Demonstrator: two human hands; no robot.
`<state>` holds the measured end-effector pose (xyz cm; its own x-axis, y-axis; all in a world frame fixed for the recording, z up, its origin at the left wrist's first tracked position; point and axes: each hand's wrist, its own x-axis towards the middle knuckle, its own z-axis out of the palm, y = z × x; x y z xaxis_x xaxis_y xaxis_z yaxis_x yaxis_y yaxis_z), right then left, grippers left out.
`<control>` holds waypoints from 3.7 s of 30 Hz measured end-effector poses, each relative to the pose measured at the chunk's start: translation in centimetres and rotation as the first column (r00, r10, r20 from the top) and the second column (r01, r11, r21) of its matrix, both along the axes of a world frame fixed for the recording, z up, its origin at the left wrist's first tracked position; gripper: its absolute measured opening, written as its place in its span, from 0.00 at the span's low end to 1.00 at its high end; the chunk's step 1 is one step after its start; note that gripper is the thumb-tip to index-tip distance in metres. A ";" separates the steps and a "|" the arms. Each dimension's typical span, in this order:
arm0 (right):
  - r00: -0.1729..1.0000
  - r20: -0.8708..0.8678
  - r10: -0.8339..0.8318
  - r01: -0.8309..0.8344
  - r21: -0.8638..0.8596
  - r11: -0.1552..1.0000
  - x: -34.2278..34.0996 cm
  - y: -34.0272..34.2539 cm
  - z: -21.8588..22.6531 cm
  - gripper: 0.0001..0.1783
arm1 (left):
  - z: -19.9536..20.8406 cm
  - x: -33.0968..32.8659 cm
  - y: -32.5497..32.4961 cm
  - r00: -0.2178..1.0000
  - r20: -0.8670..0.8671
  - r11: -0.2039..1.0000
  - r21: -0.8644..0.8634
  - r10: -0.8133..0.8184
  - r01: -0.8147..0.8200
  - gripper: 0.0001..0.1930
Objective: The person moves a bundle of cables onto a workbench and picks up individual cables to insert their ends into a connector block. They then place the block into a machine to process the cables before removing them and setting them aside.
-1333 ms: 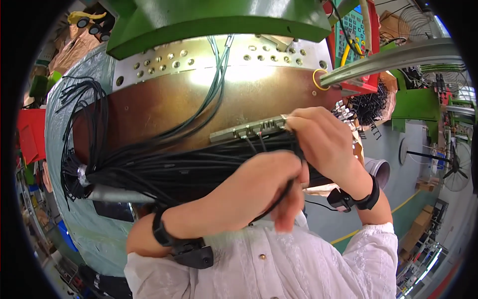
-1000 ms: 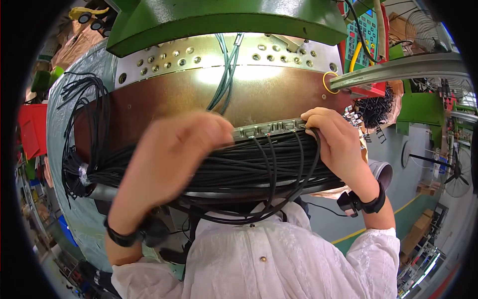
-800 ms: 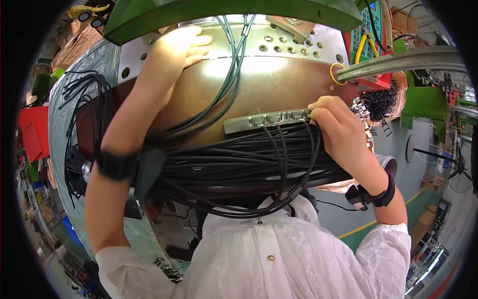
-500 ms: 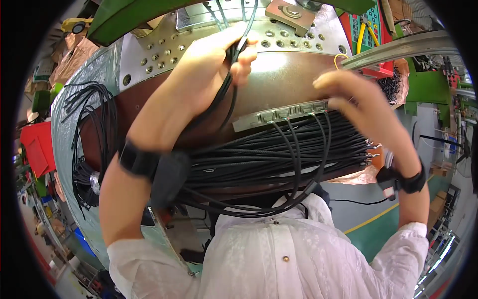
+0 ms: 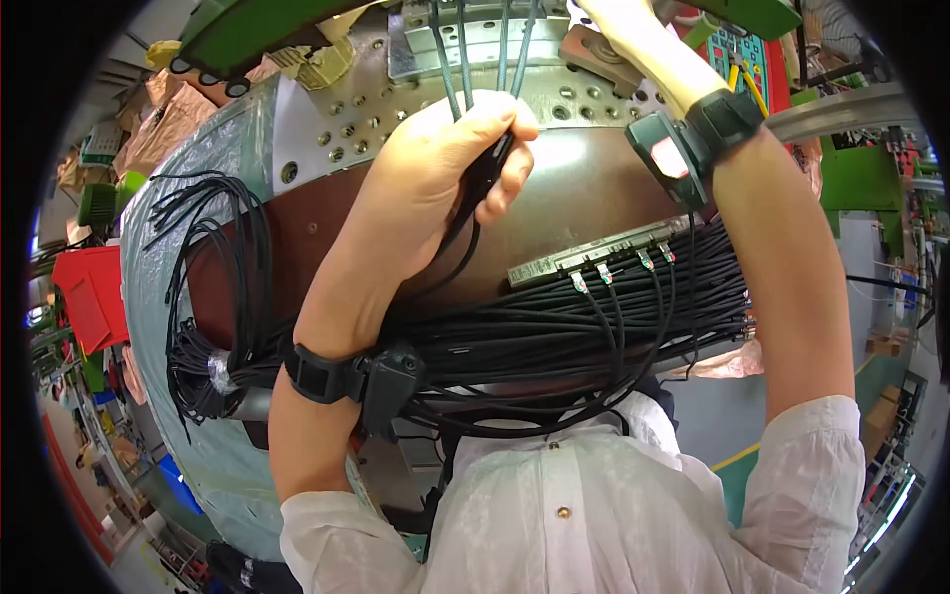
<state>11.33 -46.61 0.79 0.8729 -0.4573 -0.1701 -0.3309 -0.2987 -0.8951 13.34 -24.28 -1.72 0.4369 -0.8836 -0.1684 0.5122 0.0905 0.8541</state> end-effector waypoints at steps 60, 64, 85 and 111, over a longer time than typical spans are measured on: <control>0.814 0.162 0.557 0.040 -0.973 0.226 2.3 -1.0 -6.1 0.18 | -5.1 12.8 -3.2 -0.785 0.609 0.873 -0.438 0.111 -0.216 0.11; 0.883 0.080 0.462 -0.030 -0.974 0.226 2.1 0.1 -6.1 0.18 | -5.2 13.5 -2.8 -0.737 0.668 0.883 -0.400 0.098 -0.246 0.10; 0.993 -0.093 0.069 -0.075 -0.065 0.995 -0.6 1.0 -3.4 0.12 | -4.7 12.7 -4.1 -0.784 0.619 0.838 -0.455 0.053 -0.302 0.14; 0.922 0.139 0.361 -0.230 -0.553 0.801 -10.3 1.3 -0.2 0.23 | 0.3 6.4 5.1 0.125 0.979 0.780 0.204 -0.161 -0.591 0.33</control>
